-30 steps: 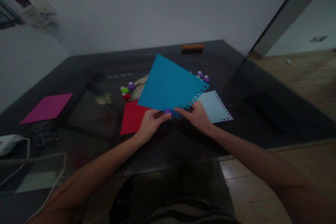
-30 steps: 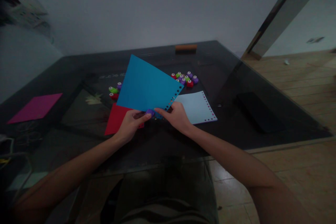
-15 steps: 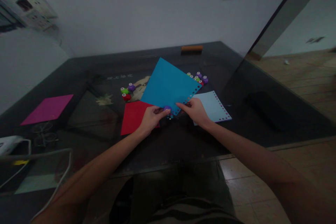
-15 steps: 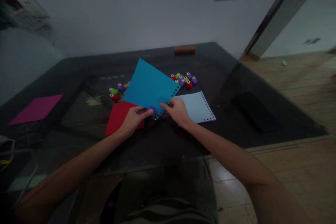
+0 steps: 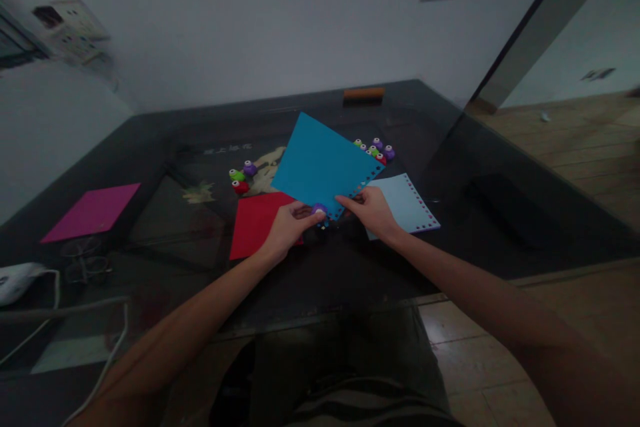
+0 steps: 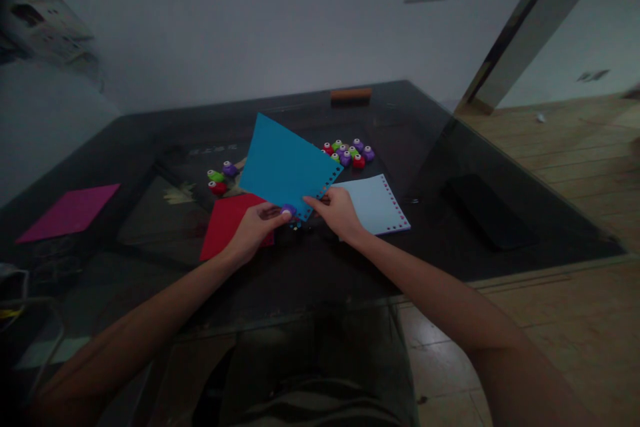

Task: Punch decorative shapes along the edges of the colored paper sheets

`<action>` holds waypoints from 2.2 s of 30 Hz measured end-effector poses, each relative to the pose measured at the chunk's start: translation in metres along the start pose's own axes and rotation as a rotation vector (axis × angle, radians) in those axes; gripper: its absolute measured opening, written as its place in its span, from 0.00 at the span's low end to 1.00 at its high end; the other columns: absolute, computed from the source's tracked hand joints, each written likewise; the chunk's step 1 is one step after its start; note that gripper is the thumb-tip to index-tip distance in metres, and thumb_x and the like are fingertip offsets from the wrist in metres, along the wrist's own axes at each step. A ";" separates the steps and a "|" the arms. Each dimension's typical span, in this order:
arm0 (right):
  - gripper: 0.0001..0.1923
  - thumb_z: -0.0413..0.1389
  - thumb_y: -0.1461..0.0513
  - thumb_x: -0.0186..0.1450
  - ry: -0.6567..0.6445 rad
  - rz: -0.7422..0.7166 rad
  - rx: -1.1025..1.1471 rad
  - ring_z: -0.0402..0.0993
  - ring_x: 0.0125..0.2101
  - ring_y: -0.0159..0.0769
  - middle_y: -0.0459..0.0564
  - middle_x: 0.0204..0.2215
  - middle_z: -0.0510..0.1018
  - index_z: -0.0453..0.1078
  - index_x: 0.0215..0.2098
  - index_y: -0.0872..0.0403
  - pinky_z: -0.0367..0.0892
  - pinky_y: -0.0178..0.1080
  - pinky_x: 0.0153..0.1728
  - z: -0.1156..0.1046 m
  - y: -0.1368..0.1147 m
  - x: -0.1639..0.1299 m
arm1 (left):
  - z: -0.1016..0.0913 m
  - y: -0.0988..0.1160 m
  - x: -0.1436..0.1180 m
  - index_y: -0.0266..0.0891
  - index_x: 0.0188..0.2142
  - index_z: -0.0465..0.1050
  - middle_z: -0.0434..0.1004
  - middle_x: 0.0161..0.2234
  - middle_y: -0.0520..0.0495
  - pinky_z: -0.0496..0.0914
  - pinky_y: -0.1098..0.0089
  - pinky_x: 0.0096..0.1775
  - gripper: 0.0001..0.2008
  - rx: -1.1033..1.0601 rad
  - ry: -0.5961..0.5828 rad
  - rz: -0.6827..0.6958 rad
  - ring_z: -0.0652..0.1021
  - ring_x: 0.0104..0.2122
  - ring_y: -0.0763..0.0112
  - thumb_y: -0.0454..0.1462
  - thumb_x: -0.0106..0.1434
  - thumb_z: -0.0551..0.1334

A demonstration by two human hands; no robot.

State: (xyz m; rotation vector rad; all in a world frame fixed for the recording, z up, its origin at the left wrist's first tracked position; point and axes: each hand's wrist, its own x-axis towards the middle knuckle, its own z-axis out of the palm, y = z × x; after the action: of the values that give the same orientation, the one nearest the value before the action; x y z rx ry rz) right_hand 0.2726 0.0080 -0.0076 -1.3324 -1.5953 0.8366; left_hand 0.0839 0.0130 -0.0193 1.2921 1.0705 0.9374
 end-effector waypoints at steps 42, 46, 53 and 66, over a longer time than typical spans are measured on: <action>0.14 0.58 0.54 0.57 0.074 0.025 0.106 0.71 0.21 0.34 0.48 0.19 0.75 0.68 0.22 0.56 0.65 0.36 0.23 -0.008 0.005 0.004 | -0.015 -0.006 0.006 0.37 0.48 0.70 0.75 0.44 0.42 0.69 0.66 0.41 0.24 0.669 -0.089 0.454 0.75 0.41 0.64 0.25 0.50 0.58; 0.16 0.59 0.53 0.56 0.079 0.015 0.116 0.69 0.19 0.31 0.46 0.17 0.73 0.66 0.19 0.55 0.64 0.35 0.22 -0.008 0.005 0.005 | -0.016 -0.007 0.006 0.37 0.47 0.70 0.75 0.44 0.43 0.70 0.65 0.42 0.26 0.703 -0.099 0.493 0.75 0.41 0.64 0.24 0.48 0.57; 0.16 0.62 0.51 0.53 -0.029 0.204 0.686 0.72 0.23 0.32 0.46 0.24 0.77 0.69 0.31 0.53 0.70 0.36 0.25 0.006 0.012 0.008 | -0.016 -0.006 0.006 0.37 0.48 0.70 0.75 0.44 0.43 0.70 0.65 0.43 0.27 0.687 -0.142 0.525 0.75 0.43 0.64 0.22 0.47 0.56; 0.09 0.60 0.58 0.58 -0.049 0.343 0.760 0.74 0.25 0.34 0.49 0.28 0.79 0.69 0.34 0.54 0.74 0.38 0.26 0.010 0.014 0.009 | -0.017 -0.008 0.007 0.37 0.49 0.70 0.74 0.45 0.43 0.70 0.64 0.44 0.28 0.718 -0.142 0.528 0.75 0.43 0.65 0.22 0.48 0.57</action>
State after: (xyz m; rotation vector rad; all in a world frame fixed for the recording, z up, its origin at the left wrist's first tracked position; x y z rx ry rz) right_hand 0.2688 0.0198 -0.0223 -1.0228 -0.9170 1.5056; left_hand 0.0685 0.0234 -0.0274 2.2787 1.0052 0.8415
